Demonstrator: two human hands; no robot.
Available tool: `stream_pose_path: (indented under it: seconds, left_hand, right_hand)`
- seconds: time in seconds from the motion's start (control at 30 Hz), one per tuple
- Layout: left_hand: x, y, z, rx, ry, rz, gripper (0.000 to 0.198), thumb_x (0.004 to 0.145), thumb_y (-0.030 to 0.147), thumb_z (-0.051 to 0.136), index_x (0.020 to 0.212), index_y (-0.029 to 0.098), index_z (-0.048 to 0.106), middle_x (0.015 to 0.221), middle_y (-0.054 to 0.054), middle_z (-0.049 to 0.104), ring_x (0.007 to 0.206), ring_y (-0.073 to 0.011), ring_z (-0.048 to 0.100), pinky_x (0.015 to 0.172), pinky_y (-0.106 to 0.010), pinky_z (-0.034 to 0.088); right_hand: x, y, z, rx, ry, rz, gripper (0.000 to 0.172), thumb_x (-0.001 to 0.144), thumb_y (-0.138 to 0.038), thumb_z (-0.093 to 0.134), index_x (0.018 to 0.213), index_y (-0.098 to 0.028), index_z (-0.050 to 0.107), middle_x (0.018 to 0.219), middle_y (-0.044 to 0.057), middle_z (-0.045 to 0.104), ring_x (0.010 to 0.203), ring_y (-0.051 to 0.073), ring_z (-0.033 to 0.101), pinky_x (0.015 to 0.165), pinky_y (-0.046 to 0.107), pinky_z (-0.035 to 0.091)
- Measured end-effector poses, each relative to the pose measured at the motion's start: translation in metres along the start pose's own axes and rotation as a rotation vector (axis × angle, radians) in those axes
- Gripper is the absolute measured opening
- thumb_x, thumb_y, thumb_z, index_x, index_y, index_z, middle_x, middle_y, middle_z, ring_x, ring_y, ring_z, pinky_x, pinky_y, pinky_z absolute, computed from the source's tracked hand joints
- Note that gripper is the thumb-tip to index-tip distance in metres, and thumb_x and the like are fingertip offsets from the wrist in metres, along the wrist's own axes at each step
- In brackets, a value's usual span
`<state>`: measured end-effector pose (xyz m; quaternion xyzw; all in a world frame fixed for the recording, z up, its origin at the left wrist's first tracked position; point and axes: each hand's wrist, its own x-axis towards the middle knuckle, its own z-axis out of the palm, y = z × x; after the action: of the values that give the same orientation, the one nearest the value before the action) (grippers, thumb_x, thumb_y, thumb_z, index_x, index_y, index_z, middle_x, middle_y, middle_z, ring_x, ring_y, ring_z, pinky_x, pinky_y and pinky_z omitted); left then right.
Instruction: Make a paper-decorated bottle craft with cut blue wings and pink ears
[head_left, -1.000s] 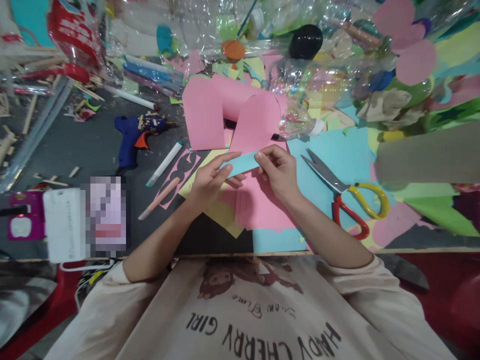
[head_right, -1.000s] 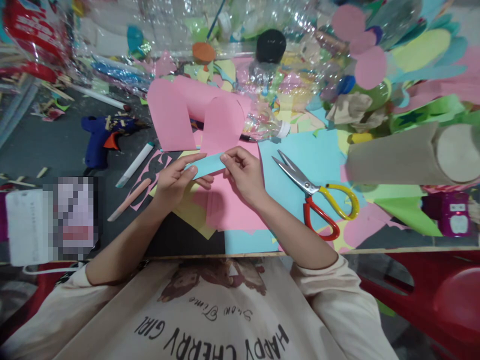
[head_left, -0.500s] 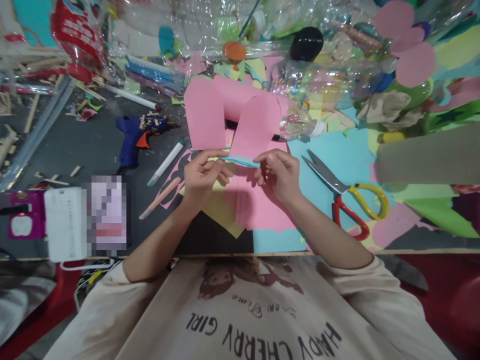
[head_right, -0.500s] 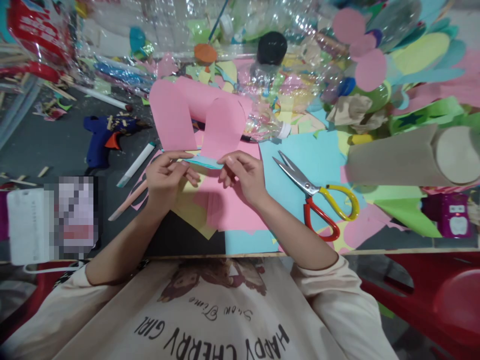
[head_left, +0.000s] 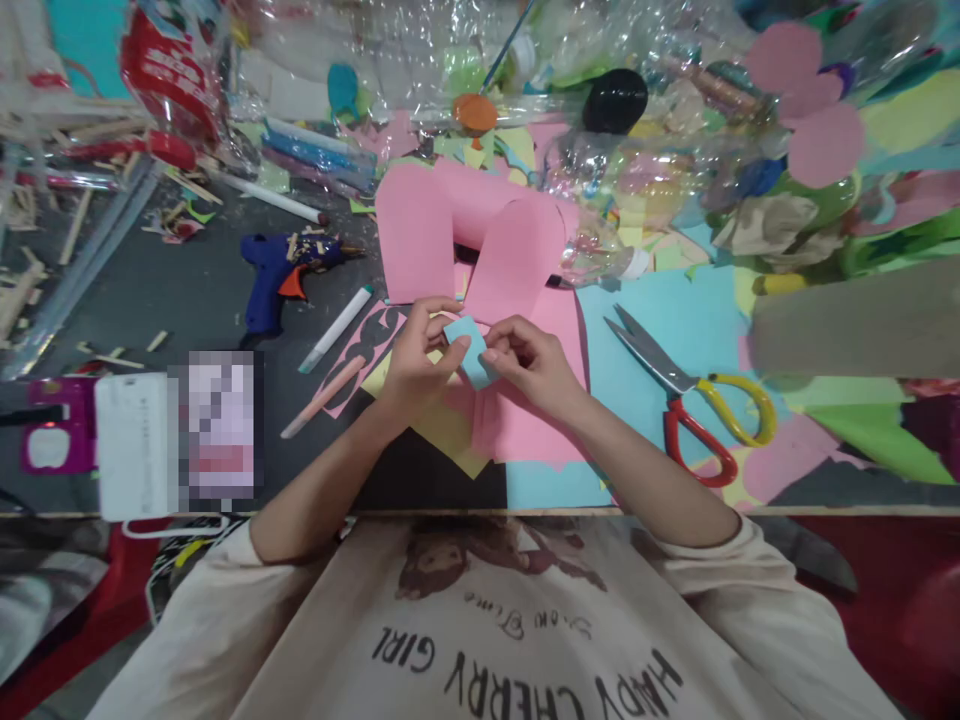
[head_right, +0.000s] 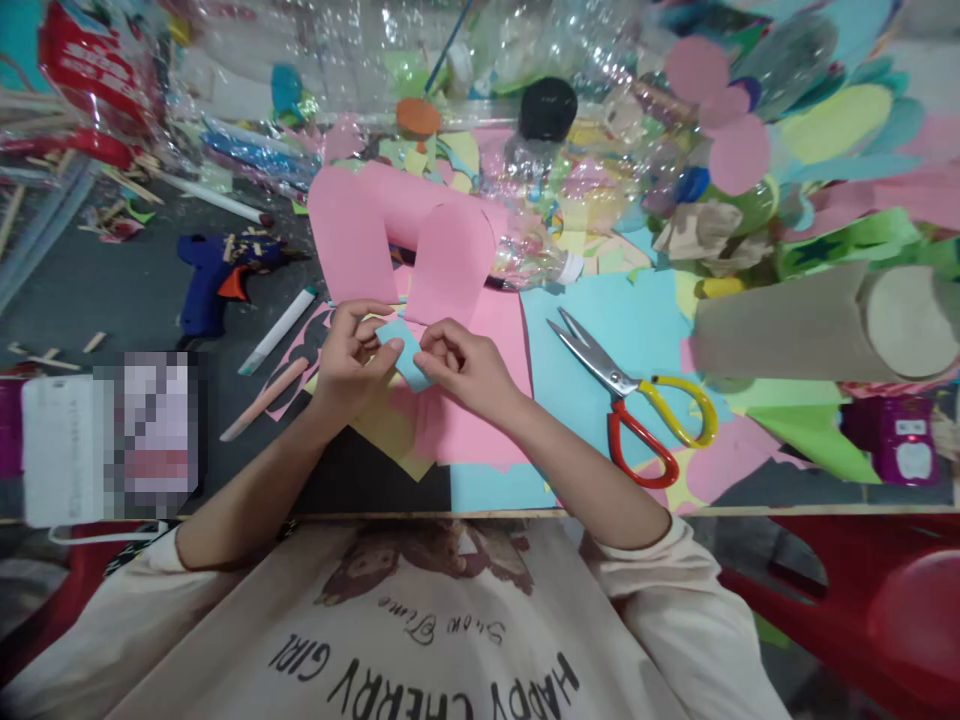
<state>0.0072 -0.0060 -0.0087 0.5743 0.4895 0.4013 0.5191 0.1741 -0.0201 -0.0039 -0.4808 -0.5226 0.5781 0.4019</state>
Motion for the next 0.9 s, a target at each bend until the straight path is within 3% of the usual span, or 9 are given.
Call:
stream_pose_path:
  seconds: [0.1, 0.2, 0.4, 0.53, 0.67, 0.9]
  left_hand:
    - [0.000, 0.000, -0.002, -0.041, -0.018, -0.004, 0.041, 0.077, 0.035, 0.063, 0.111, 0.021, 0.045, 0.074, 0.004, 0.059, 0.064, -0.0108, 0.059, 0.060, -0.022, 0.046]
    - [0.001, 0.000, -0.004, -0.137, -0.055, -0.061, 0.047, 0.074, 0.039, 0.069, 0.112, 0.021, 0.046, 0.081, 0.001, 0.064, 0.069, -0.0117, 0.063, 0.064, -0.023, 0.048]
    - [-0.002, 0.005, 0.002, -0.178, -0.203, -0.149, 0.030, 0.076, 0.042, 0.068, 0.088, 0.018, 0.054, 0.078, 0.001, 0.063, 0.069, -0.0105, 0.062, 0.065, -0.021, 0.049]
    - [-0.004, 0.014, 0.001, -0.136, -0.215, -0.197, 0.019, 0.080, 0.035, 0.061, 0.086, 0.017, 0.057, 0.068, 0.004, 0.058, 0.057, -0.0073, 0.053, 0.055, -0.019, 0.044]
    - [-0.003, 0.018, -0.003, -0.139, -0.267, -0.204, 0.017, 0.075, 0.032, 0.064, 0.077, 0.017, 0.057, 0.060, 0.006, 0.053, 0.053, -0.0063, 0.048, 0.053, -0.018, 0.041]
    - [-0.001, 0.021, 0.000, -0.489, -0.415, -0.486, 0.024, 0.061, 0.026, 0.067, 0.078, 0.017, 0.053, 0.065, 0.003, 0.063, 0.061, -0.0124, 0.063, 0.064, -0.026, 0.052]
  right_hand:
    - [0.000, -0.003, 0.000, -0.026, -0.043, 0.028, 0.017, 0.077, -0.034, 0.066, 0.077, -0.021, 0.055, 0.054, -0.010, 0.043, 0.049, 0.007, 0.035, 0.050, 0.023, 0.029]
    - [-0.001, -0.006, 0.002, 0.084, -0.042, 0.058, 0.021, 0.075, -0.034, 0.068, 0.074, -0.021, 0.052, 0.054, -0.009, 0.046, 0.046, 0.006, 0.037, 0.048, 0.022, 0.029]
    - [-0.004, -0.003, 0.006, 0.370, -0.038, 0.146, 0.038, 0.076, -0.048, 0.073, 0.076, -0.023, 0.045, 0.049, -0.011, 0.052, 0.032, 0.004, 0.036, 0.035, 0.019, 0.026]
    - [-0.002, -0.008, 0.003, 0.370, 0.005, 0.076, 0.041, 0.072, -0.050, 0.078, 0.076, -0.021, 0.048, 0.050, -0.011, 0.051, 0.039, 0.004, 0.042, 0.042, 0.018, 0.035]
    - [0.000, -0.013, 0.000, 0.274, 0.047, 0.005, 0.043, 0.072, -0.056, 0.075, 0.078, -0.021, 0.051, 0.050, -0.012, 0.042, 0.039, 0.003, 0.033, 0.041, 0.019, 0.030]
    - [-0.004, -0.008, 0.001, 0.137, 0.022, 0.031, 0.043, 0.075, -0.061, 0.069, 0.074, -0.022, 0.052, 0.050, -0.010, 0.043, 0.043, 0.007, 0.039, 0.044, 0.023, 0.034]
